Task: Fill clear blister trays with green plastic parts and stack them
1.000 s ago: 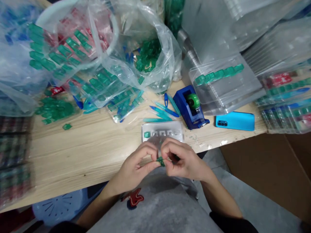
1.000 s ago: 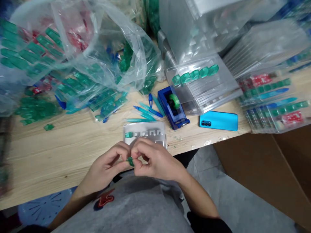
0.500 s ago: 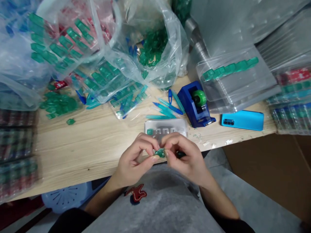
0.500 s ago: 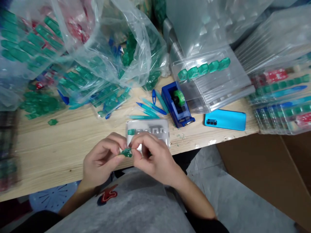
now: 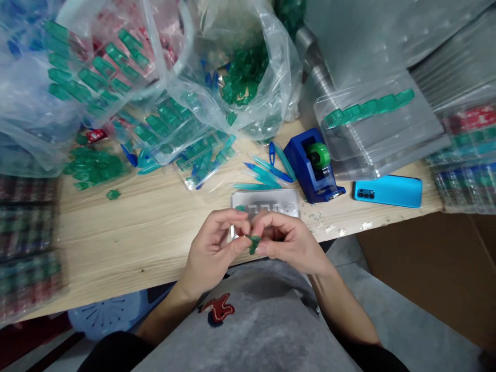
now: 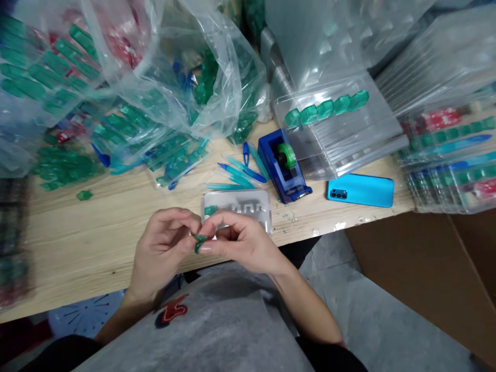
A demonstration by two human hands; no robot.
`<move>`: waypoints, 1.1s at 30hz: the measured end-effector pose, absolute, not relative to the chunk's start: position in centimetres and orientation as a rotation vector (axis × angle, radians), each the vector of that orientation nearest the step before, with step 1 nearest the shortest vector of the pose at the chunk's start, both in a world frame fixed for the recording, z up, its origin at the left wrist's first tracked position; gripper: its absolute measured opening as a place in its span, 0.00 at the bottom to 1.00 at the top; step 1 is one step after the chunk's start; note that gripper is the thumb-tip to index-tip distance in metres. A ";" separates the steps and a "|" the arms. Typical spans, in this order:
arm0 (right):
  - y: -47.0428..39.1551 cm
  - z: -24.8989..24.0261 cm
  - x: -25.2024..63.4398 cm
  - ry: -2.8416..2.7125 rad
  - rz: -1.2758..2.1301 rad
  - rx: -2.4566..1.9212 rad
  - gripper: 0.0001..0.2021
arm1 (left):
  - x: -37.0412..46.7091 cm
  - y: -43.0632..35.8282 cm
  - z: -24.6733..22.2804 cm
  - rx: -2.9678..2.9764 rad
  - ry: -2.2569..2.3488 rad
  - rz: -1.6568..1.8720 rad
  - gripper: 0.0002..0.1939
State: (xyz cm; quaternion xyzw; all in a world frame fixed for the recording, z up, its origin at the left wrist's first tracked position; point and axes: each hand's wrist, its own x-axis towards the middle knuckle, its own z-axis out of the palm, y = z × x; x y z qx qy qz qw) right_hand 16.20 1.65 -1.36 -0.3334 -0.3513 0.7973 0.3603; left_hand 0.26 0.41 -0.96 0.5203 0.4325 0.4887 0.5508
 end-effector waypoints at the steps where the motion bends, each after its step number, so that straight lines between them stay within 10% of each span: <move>1: 1.7 -1.3 16.2 -0.917 2.087 -0.850 0.15 | 0.3 0.2 -1.0 1.213 1.021 1.147 0.10; 33: 1.6 -0.1 15.9 -1.069 1.759 -1.029 0.07 | 0.2 1.0 0.2 0.359 0.694 0.892 0.10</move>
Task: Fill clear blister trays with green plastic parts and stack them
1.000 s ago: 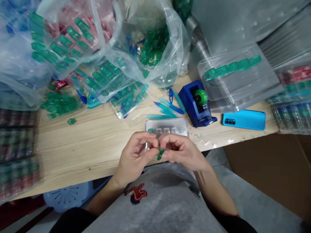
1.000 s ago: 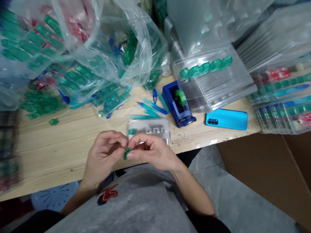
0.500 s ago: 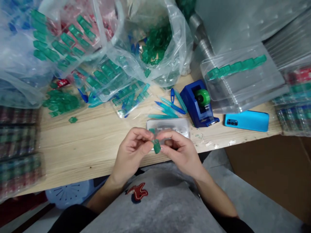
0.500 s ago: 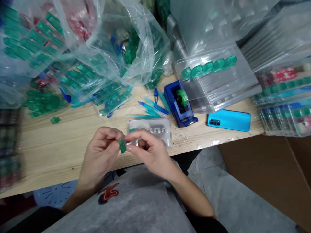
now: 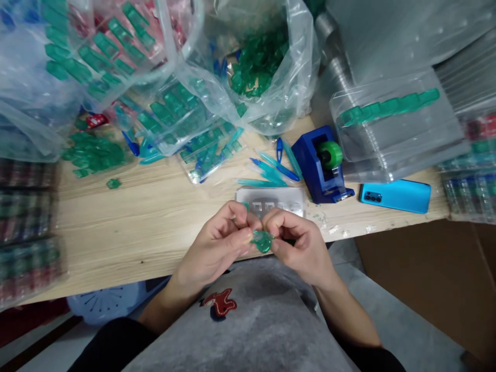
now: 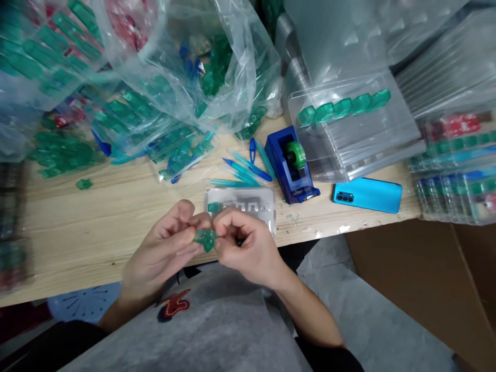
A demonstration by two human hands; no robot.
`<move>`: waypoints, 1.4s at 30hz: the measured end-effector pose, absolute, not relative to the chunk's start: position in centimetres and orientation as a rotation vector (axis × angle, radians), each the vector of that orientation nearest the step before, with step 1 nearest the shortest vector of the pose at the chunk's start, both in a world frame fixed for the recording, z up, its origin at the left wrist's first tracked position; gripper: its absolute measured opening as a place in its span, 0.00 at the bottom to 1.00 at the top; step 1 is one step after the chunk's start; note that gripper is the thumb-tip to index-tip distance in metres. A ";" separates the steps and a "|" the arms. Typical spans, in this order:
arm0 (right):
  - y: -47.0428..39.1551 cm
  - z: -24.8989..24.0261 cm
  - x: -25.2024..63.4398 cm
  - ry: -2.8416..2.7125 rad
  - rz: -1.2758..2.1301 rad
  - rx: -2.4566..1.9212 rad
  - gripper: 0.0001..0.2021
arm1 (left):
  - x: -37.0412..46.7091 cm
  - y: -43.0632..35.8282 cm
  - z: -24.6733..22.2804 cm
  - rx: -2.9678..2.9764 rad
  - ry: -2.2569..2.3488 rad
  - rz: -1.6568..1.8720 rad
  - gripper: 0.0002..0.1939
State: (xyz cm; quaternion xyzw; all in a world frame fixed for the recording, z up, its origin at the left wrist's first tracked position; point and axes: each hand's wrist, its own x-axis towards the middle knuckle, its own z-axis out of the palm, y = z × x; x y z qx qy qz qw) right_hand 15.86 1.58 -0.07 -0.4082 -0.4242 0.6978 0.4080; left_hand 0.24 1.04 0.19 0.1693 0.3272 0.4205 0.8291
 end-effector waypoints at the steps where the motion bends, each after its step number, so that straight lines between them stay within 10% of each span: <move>1: 1.6 0.1 15.9 -1.044 1.777 -1.023 0.07 | 0.2 1.2 0.3 0.312 0.652 0.874 0.10; 15: 0.8 -0.6 15.8 -0.458 1.953 -0.765 0.09 | 0.4 1.3 0.4 0.254 0.626 0.832 0.07; 28: 0.4 0.7 15.5 -1.023 1.397 -1.068 0.13 | 0.3 0.7 0.3 0.712 0.967 0.891 0.07; 42: 0.8 0.0 14.4 -0.448 1.965 -0.717 0.14 | -0.5 0.9 0.2 0.369 0.694 0.894 0.10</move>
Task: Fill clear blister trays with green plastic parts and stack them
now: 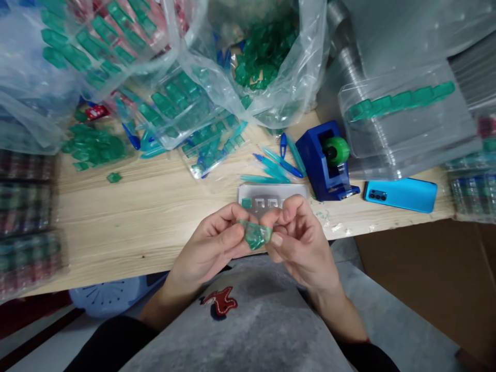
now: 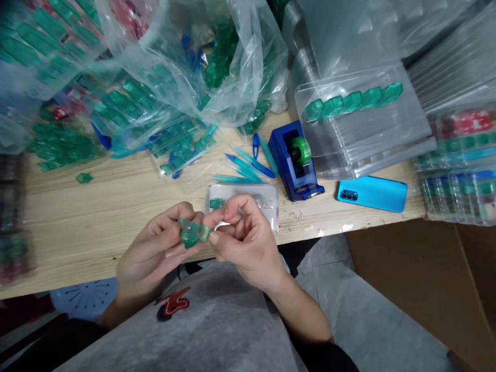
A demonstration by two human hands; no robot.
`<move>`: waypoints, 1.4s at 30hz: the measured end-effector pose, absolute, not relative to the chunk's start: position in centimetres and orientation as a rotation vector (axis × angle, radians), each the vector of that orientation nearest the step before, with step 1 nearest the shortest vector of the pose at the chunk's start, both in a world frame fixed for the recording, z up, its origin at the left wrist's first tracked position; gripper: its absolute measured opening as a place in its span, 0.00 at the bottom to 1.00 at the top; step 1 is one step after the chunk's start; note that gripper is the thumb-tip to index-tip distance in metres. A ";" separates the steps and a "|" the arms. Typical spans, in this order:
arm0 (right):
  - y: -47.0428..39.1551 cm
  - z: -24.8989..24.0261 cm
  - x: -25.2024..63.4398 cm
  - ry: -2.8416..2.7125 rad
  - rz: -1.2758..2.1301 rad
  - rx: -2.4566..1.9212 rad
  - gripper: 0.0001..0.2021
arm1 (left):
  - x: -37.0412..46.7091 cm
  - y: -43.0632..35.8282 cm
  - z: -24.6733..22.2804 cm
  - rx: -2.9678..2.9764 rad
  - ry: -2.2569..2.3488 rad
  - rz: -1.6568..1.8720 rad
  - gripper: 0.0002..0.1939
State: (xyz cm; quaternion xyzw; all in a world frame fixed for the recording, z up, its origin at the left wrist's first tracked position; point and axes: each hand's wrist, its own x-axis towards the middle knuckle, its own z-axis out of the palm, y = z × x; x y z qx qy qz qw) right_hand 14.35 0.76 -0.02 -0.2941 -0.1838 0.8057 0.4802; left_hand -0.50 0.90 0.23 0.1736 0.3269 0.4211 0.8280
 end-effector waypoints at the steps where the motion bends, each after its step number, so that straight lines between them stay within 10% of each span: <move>1: 0.8 0.1 14.4 -0.432 1.990 -0.722 0.14 | -0.6 0.9 0.2 0.348 0.677 0.872 0.09; 12: 1.1 0.2 15.1 -0.375 2.104 -0.705 0.11 | -0.8 0.4 0.7 0.281 0.619 0.825 0.07; 26: 1.2 -2.2 18.0 0.070 1.841 -1.203 0.07 | -18.2 6.8 -4.3 1.147 2.440 1.508 0.13; 32: 1.5 -1.6 17.5 0.038 1.905 -1.171 0.04 | -22.0 8.3 -5.3 1.258 2.477 0.992 0.15; 42: 3.0 -1.6 13.0 -0.125 1.965 -0.869 0.17 | -10.1 3.5 -2.4 1.609 1.796 1.316 0.07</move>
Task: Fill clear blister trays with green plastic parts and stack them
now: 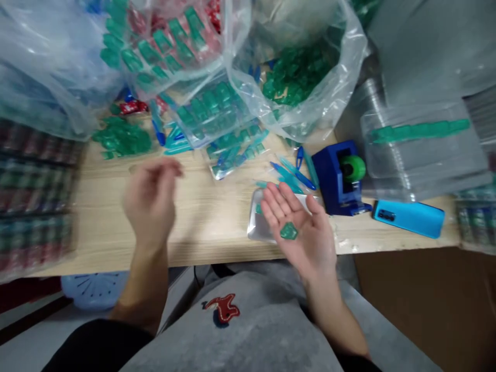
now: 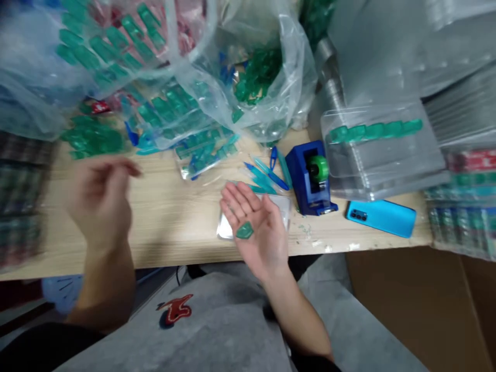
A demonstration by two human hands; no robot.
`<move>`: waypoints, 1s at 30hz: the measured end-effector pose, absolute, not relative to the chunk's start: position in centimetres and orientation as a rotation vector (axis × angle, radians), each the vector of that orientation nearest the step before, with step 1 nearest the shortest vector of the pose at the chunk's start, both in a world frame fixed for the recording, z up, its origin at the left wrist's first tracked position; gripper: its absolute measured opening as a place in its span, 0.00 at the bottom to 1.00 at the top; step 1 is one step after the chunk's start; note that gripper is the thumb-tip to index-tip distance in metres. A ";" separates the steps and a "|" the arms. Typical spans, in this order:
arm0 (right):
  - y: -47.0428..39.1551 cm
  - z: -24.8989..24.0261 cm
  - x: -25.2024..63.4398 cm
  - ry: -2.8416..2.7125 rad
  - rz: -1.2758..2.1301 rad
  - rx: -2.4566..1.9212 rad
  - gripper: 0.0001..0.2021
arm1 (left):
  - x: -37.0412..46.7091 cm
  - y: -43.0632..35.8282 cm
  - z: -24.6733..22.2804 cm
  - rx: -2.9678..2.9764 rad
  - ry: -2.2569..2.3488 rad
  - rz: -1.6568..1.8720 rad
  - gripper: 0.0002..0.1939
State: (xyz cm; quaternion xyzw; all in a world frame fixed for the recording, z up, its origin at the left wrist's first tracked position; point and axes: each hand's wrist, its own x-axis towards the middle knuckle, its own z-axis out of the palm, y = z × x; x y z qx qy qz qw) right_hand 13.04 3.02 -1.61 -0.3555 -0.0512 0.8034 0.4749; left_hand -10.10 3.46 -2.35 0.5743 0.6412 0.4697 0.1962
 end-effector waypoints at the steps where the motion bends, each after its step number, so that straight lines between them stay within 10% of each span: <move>1: 3.1 -1.5 12.7 -0.150 1.963 -0.852 0.18 | -7.9 2.5 -1.7 1.642 1.676 1.216 0.06; 15: 0.6 -0.7 14.7 -1.221 1.310 -1.094 0.14 | -0.9 1.3 -1.0 1.170 1.072 1.025 0.07; 30: -3.7 -4.6 17.5 -1.973 0.867 -1.089 0.32 | -0.5 -2.0 -3.3 1.172 1.215 0.760 0.03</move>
